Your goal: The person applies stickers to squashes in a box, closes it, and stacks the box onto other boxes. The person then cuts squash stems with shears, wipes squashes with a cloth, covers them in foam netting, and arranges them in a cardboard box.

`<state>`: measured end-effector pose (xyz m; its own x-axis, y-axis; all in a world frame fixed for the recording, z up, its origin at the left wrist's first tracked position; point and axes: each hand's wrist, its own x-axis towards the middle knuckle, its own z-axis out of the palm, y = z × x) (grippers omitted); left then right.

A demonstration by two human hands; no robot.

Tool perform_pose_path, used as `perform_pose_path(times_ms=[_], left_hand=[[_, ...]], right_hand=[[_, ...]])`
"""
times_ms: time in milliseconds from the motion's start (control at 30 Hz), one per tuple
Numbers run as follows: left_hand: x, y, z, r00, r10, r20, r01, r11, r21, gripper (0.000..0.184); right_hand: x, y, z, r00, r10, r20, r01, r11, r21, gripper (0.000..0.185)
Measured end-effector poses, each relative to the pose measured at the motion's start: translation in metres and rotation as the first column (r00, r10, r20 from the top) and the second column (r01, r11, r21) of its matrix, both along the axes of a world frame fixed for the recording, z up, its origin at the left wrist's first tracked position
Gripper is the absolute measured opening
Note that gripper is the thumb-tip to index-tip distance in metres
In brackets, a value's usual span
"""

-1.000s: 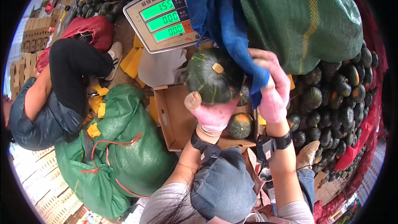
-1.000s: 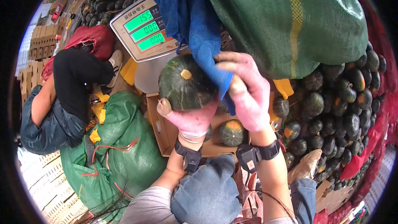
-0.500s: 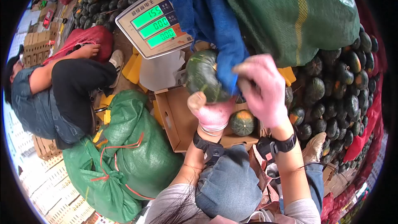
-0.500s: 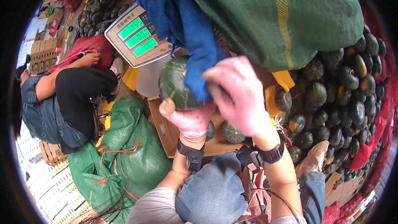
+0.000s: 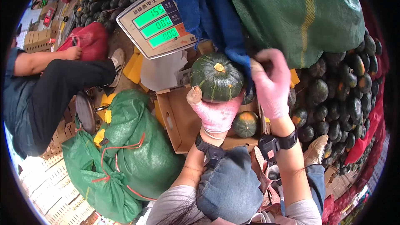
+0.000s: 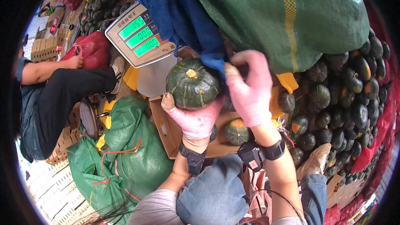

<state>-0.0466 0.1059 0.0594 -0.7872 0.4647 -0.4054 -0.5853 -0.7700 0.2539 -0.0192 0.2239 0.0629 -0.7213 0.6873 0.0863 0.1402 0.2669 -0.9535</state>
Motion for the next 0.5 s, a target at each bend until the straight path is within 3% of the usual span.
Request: perform_pose_path(times_ms=[67,100,133,267,400,500], left_hand=[[-0.001,0.001,-0.001,0.999,0.048,-0.025,-0.047,0.998,0.05,0.081],[-0.001,0.001,0.0,0.997,0.035,-0.073,-0.036,0.999,-0.011,0.085],[-0.002,0.001,0.004,0.993,0.015,-0.118,-0.024,0.997,-0.074,0.09],[-0.003,0.001,0.0,0.962,-0.017,-0.274,-0.034,0.983,-0.183,0.098],[-0.001,0.002,0.0,0.966,0.039,-0.255,-0.06,0.995,-0.078,0.099],[-0.004,-0.003,0.005,0.979,-0.029,-0.2,0.021,0.999,-0.042,0.095]], right_hand=[[0.013,-0.008,0.023,0.996,-0.035,0.078,0.063,0.917,-0.395,0.017],[0.022,-0.014,0.028,0.998,0.065,0.01,-0.041,0.742,-0.669,0.02],[0.028,-0.02,0.03,0.986,0.164,-0.037,-0.129,0.603,-0.787,0.02],[0.034,-0.032,0.027,0.98,0.198,-0.02,-0.123,0.526,-0.842,0.024],[0.034,-0.035,0.027,0.981,0.186,-0.055,-0.144,0.505,-0.851,0.026],[0.035,-0.036,0.027,0.983,0.169,-0.067,-0.141,0.481,-0.865,0.026]])
